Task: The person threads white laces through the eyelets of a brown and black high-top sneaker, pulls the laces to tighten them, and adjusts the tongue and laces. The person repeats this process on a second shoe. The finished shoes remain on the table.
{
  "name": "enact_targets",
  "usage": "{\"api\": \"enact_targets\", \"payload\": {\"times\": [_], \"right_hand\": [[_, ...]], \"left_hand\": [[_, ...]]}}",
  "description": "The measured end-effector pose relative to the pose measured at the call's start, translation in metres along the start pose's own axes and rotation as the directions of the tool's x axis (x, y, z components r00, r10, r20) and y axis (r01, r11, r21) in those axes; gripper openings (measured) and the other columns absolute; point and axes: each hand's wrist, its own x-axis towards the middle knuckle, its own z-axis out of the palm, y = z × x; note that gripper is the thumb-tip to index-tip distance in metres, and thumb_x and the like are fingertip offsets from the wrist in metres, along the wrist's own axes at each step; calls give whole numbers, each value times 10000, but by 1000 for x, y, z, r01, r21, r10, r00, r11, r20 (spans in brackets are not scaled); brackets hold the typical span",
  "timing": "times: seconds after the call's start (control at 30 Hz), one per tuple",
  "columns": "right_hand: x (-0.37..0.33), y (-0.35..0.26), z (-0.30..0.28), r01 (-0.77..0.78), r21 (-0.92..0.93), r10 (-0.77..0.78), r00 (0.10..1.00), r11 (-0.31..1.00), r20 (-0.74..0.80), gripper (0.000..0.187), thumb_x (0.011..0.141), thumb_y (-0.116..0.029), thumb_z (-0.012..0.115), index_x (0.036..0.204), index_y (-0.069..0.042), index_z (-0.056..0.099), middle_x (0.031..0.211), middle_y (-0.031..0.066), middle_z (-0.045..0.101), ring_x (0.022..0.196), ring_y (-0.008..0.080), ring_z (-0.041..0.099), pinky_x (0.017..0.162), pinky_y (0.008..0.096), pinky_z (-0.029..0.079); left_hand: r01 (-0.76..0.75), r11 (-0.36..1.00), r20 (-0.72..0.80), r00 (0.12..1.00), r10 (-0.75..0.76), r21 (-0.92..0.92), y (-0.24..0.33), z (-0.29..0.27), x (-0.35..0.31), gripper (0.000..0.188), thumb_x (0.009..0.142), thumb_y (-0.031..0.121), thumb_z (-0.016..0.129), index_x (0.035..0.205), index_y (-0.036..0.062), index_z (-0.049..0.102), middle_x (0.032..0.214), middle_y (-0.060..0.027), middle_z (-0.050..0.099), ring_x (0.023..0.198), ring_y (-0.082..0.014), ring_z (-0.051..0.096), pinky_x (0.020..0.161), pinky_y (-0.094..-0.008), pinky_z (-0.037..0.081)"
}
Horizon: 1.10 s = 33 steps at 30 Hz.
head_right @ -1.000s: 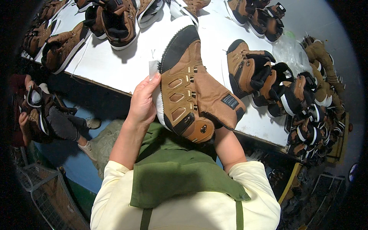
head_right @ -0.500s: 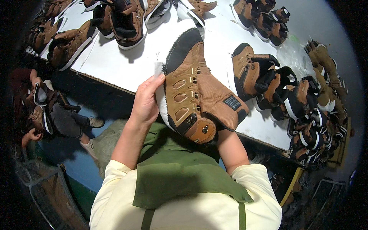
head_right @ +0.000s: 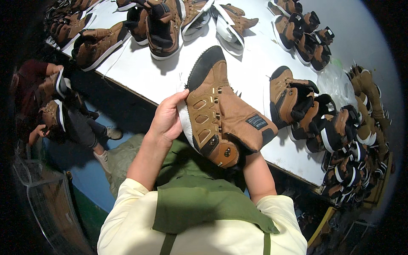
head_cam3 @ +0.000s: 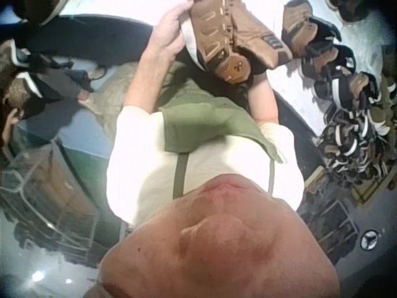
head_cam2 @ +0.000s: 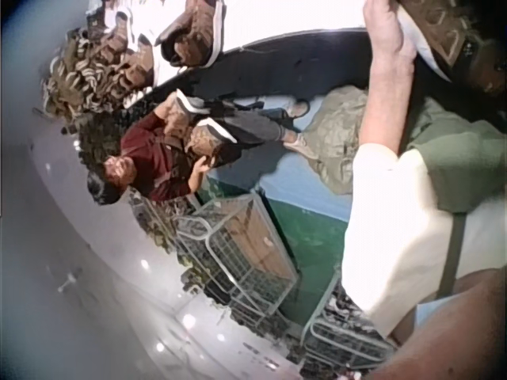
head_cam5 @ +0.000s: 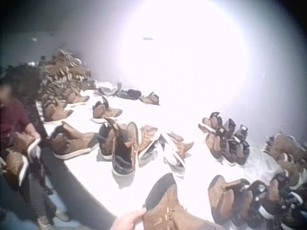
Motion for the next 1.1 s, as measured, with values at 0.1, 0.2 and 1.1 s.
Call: {"api": "enact_targets", "payload": {"times": [0.1,0.2,1.1], "right_hand": [[1,1,0,-7,-3,7,1000,1000,10,577,1000,-422,433,1424,-39,349,1390,169,446,1274,304,446,1062,446,404],[0,3,0,-10,-10,11,1000,1000,18,591,999,-431,433,1433,-41,341,1402,171,438,1285,309,438,1068,452,400],[36,13,86,-234,62,185,884,970,430,501,1025,-266,439,1455,-42,311,1417,154,426,1261,255,484,1041,380,454]], "left_hand": [[6,999,39,999,-4,-46,0,-7,0,243,962,114,522,1101,-72,595,1056,-150,666,969,-225,654,902,-366,529],[4,998,40,999,-2,-70,0,-5,-1,250,960,114,519,1111,-73,589,1057,-159,664,971,-231,655,900,-370,532],[-202,975,-39,979,199,-96,47,-4,-22,284,953,112,538,1187,-48,552,1125,-181,643,1048,-282,634,954,-441,510]]}}
